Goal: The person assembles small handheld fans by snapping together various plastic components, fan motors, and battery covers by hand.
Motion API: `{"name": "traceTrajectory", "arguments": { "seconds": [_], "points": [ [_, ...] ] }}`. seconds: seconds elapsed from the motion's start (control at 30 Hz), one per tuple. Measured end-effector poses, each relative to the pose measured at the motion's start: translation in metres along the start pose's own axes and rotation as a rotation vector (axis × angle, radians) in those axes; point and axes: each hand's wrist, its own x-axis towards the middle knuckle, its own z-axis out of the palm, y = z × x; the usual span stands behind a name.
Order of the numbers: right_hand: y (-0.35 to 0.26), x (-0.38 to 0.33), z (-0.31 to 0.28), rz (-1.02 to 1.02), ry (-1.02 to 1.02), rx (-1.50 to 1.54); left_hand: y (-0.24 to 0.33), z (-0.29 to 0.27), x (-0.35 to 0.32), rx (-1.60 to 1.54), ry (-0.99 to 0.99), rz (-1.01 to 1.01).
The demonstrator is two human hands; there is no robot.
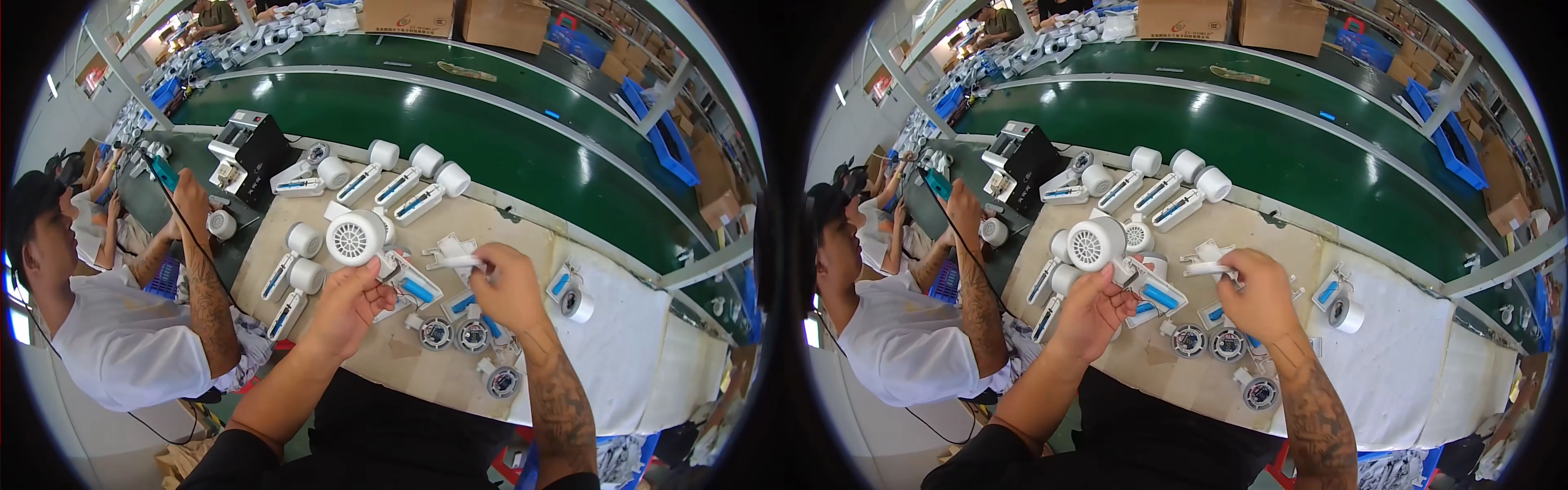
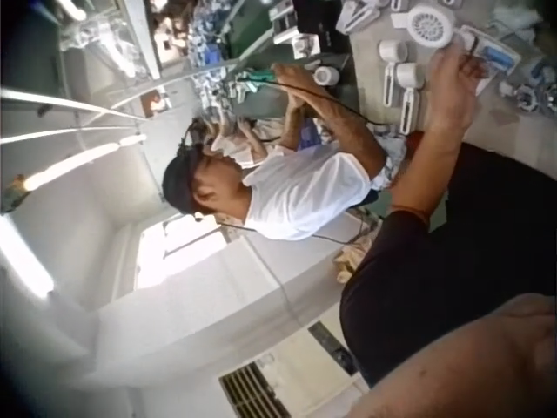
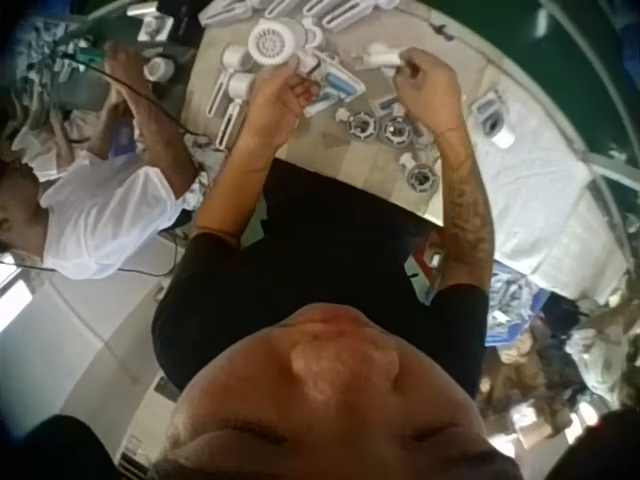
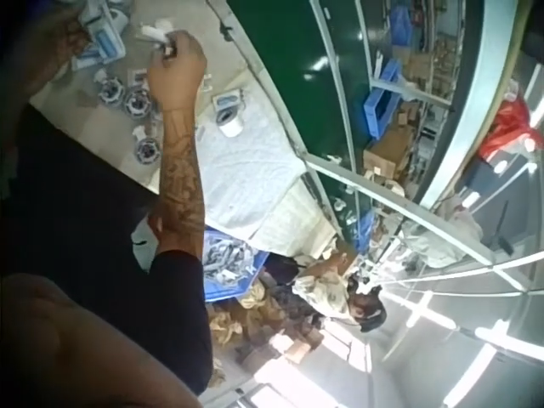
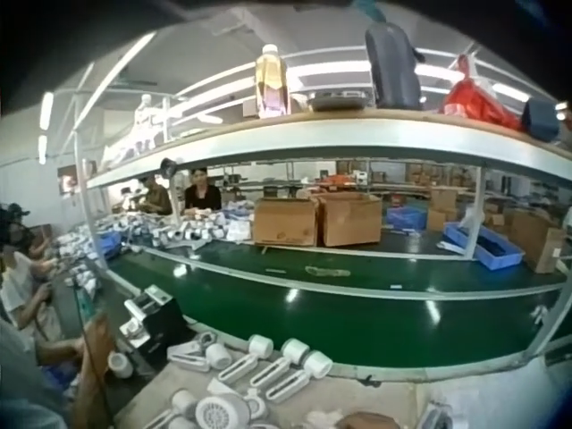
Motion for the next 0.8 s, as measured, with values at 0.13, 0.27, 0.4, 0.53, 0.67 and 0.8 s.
{"name": "traceTrajectory", "arguments": {
  "seconds": [0.13, 0.27, 0.4, 0.53, 0.67, 0.8],
  "points": [
    [-0.053, -0.009, -0.040, 0.516, 0.246, 0.963, -0.003, 0.005, 0.000, -0.023, -0.004, 0.033],
    [-0.084, -0.011, -0.060, 0.602, 0.258, 1.070, -0.019, 0.014, 0.002, -0.009, -0.027, 0.060],
    [-0.084, -0.023, -0.037, 0.565, 0.381, 1.179, -0.031, 0.033, -0.002, -0.067, -0.010, 0.086],
    [-0.094, -0.028, -0.018, 0.634, 0.419, 1.327, -0.035, 0.040, -0.005, -0.120, -0.059, 0.104],
    [-0.092, -0.033, -0.011, 0.596, 0.296, 1.231, -0.027, 0.062, -0.009, -0.116, 0.020, 0.133],
    [-0.094, -0.030, -0.015, 0.608, 0.295, 1.227, -0.034, 0.040, -0.006, -0.011, -0.069, 0.126]
  ]
}}
